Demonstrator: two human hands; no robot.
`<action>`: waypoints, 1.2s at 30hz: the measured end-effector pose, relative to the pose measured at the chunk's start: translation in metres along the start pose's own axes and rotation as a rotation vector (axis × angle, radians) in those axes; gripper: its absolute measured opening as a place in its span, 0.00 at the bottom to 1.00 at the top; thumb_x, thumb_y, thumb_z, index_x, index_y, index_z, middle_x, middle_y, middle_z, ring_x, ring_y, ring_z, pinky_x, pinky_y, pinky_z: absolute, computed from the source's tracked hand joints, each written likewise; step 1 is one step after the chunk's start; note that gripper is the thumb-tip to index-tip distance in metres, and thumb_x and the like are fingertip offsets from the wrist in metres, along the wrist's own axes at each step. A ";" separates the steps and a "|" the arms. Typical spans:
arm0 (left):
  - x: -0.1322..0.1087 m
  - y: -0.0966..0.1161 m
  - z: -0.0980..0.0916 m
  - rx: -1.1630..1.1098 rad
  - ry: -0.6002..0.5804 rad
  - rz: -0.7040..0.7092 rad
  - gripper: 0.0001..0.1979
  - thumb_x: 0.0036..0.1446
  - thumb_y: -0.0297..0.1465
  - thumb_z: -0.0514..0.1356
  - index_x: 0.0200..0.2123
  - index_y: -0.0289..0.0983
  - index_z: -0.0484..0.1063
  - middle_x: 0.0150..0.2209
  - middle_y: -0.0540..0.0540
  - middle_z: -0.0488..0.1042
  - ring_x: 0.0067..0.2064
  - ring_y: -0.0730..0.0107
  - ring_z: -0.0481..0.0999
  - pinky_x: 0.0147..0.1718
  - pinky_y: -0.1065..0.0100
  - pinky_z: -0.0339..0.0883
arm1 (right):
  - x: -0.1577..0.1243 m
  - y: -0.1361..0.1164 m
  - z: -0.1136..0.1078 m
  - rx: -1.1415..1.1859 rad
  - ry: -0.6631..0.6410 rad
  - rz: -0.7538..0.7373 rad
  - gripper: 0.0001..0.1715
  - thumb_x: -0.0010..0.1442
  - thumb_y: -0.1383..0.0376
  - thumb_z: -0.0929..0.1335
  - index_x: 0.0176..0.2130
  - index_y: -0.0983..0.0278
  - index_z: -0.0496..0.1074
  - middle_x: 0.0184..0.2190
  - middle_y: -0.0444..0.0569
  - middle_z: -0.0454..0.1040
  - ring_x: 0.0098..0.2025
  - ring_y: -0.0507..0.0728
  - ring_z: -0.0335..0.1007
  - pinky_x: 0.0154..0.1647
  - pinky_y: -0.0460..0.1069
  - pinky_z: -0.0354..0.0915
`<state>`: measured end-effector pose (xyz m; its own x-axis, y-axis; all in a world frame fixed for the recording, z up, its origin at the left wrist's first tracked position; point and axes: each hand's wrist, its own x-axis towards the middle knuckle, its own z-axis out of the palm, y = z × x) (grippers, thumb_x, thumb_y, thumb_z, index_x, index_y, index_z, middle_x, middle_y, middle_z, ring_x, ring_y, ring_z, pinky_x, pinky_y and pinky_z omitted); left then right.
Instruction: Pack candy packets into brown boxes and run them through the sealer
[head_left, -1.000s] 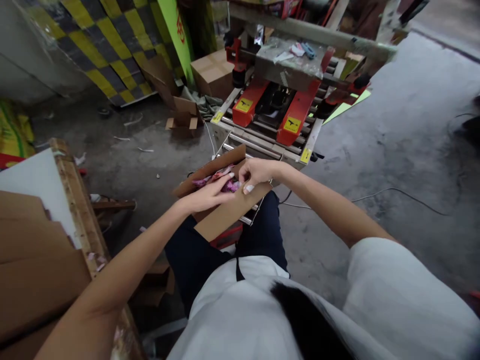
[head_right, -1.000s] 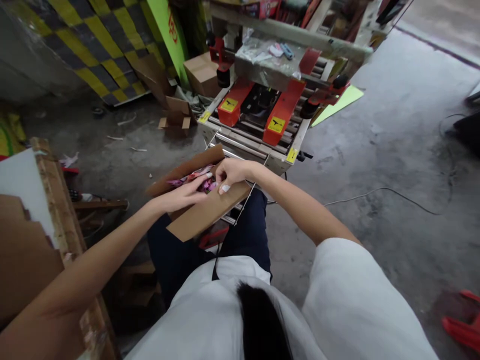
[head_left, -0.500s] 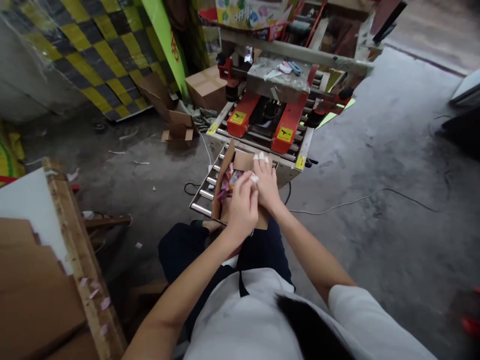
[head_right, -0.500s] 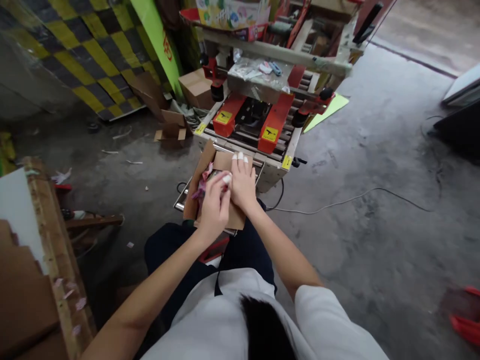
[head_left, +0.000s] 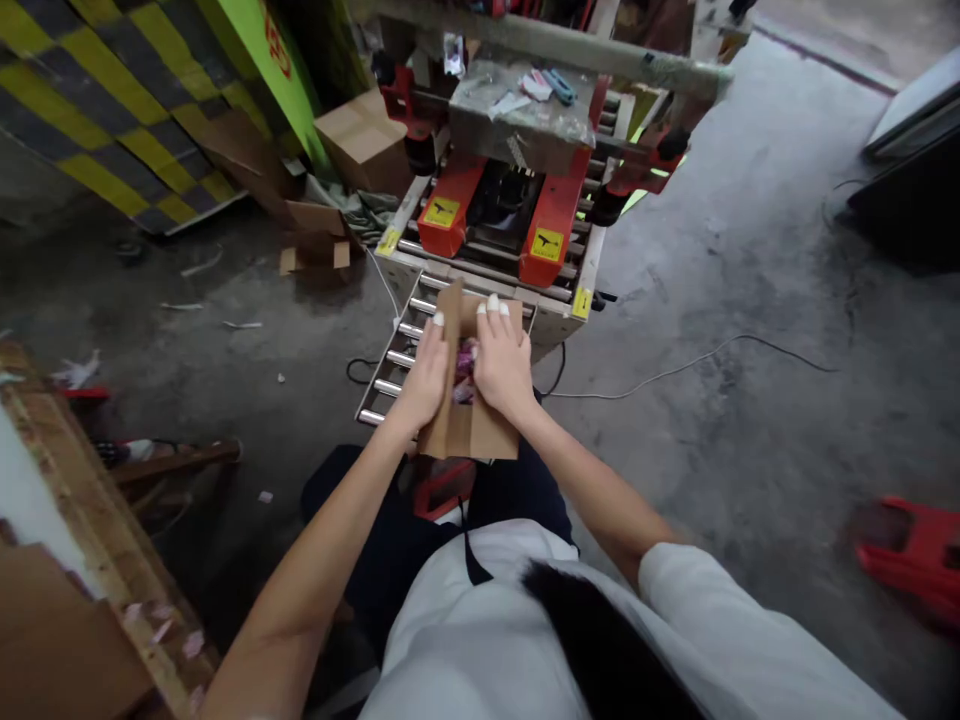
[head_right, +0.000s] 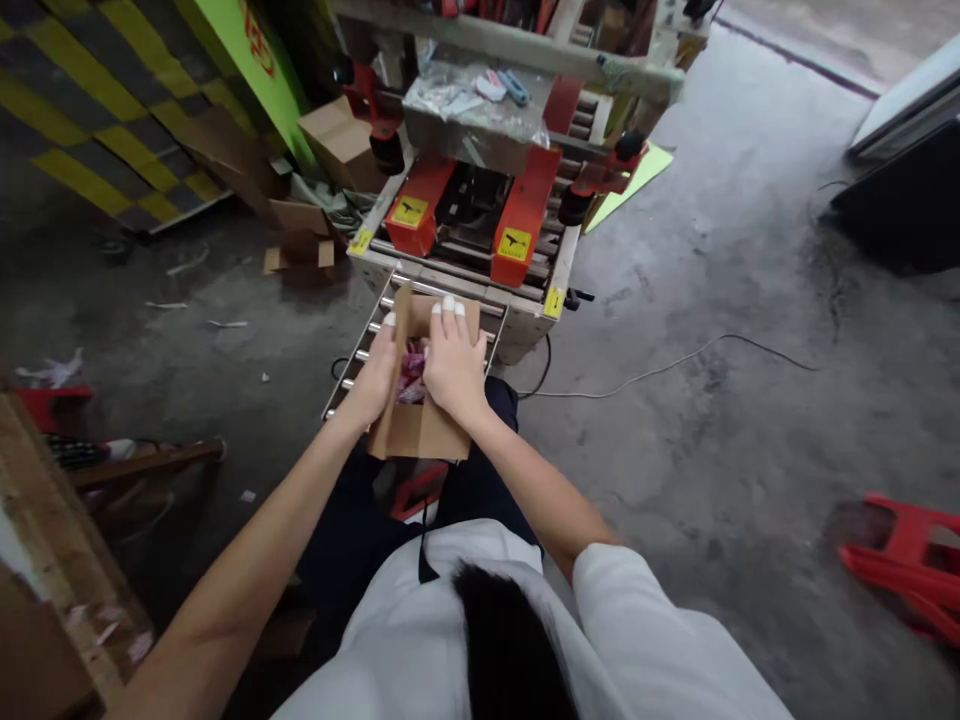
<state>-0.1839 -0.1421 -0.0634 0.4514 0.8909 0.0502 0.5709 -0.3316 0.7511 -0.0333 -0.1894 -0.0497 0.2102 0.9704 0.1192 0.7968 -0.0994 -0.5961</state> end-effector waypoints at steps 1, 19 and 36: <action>-0.004 0.008 0.002 0.032 -0.005 -0.014 0.34 0.73 0.48 0.38 0.73 0.38 0.53 0.76 0.41 0.48 0.76 0.60 0.47 0.72 0.56 0.51 | 0.000 0.006 -0.001 0.081 0.022 0.007 0.35 0.68 0.68 0.53 0.71 0.69 0.56 0.75 0.59 0.49 0.77 0.63 0.42 0.74 0.69 0.47; 0.005 0.035 0.004 0.119 0.034 -0.145 0.29 0.67 0.32 0.56 0.69 0.37 0.62 0.73 0.33 0.51 0.73 0.47 0.57 0.70 0.50 0.56 | -0.046 -0.012 -0.005 -0.121 -0.113 -0.147 0.39 0.69 0.61 0.58 0.73 0.75 0.50 0.75 0.67 0.45 0.77 0.71 0.39 0.73 0.74 0.40; -0.185 -0.005 0.007 -0.473 0.350 -0.412 0.12 0.62 0.31 0.59 0.47 0.35 0.76 0.47 0.38 0.81 0.48 0.60 0.82 0.52 0.57 0.76 | 0.141 0.014 -0.028 -0.108 -0.006 -0.178 0.50 0.51 0.64 0.80 0.63 0.86 0.64 0.61 0.88 0.63 0.70 0.78 0.56 0.66 0.72 0.54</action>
<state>-0.2652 -0.3072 -0.0816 -0.0285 0.9882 -0.1506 0.2536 0.1529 0.9552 0.0229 -0.0600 -0.0191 0.0573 0.9759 0.2107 0.8772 0.0515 -0.4774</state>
